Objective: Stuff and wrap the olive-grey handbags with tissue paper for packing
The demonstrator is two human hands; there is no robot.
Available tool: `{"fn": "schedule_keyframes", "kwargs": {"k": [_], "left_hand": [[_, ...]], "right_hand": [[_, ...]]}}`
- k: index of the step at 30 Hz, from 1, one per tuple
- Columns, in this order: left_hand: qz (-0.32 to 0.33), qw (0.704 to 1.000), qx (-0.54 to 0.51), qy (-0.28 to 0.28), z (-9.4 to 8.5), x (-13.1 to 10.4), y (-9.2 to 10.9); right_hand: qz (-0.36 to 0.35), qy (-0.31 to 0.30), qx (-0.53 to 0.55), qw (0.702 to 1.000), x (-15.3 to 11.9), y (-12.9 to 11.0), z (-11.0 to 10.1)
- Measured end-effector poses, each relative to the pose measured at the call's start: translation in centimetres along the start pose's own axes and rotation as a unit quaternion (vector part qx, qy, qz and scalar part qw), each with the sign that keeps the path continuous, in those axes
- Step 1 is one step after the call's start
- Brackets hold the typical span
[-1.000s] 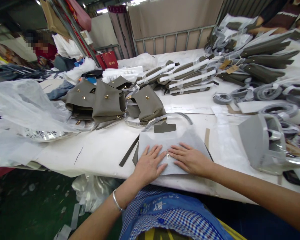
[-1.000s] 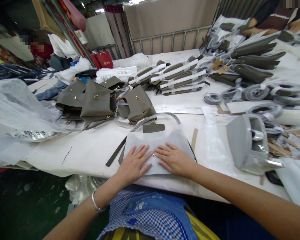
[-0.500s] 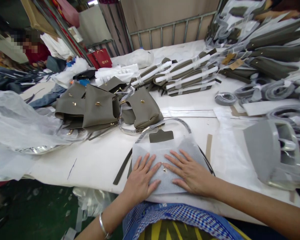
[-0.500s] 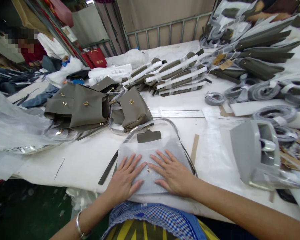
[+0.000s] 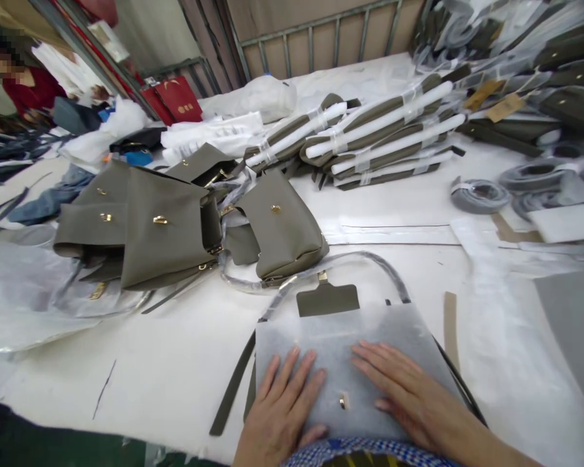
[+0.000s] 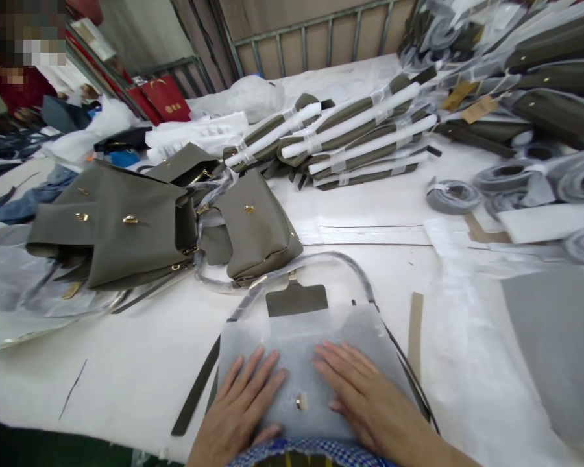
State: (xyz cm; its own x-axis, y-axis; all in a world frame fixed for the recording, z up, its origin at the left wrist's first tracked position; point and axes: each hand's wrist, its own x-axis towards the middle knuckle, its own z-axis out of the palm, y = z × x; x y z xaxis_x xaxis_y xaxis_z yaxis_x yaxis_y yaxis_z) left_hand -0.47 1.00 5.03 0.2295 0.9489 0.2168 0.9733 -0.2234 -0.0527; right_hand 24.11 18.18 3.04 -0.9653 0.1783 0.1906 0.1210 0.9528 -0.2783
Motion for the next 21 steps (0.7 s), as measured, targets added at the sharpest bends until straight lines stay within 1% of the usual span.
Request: {"fn": "schedule_keyframes", "kwargs": {"k": [2,5,7,9,12,17,19,21], "left_hand": [[-0.022,0.999,-0.022,0.010,-0.3,0.9,-1.0],[-0.092,0.995,-0.050,-0.005,-0.6,2.8,-2.1],[-0.121,0.990,-0.069,-0.009,-0.4,3.9,-2.5],[-0.131,0.987,-0.093,-0.007,-0.1,4.5,-2.6],[-0.134,0.983,-0.124,-0.019,-0.1,4.6,-2.6],[-0.139,0.976,-0.160,-0.056,-1.7,4.6,-3.0],[-0.142,0.971,-0.172,-0.080,-2.0,5.0,-3.2],[-0.140,0.969,-0.174,-0.105,-1.8,5.4,-3.3]], "right_hand": [[0.017,0.009,-0.019,1.000,0.6,0.4,-0.3],[0.052,0.013,-0.073,0.996,2.3,1.2,-1.3],[0.078,0.014,-0.100,0.992,3.4,1.8,-1.8],[0.089,0.009,-0.101,0.991,4.1,2.2,-2.2],[0.098,-0.012,-0.082,0.992,4.6,2.3,-3.1],[0.105,-0.071,-0.022,0.992,5.7,2.2,-5.0],[0.095,-0.078,-0.012,0.992,6.2,2.5,-5.1],[0.086,-0.092,-0.014,0.992,6.6,2.9,-4.6]]}}
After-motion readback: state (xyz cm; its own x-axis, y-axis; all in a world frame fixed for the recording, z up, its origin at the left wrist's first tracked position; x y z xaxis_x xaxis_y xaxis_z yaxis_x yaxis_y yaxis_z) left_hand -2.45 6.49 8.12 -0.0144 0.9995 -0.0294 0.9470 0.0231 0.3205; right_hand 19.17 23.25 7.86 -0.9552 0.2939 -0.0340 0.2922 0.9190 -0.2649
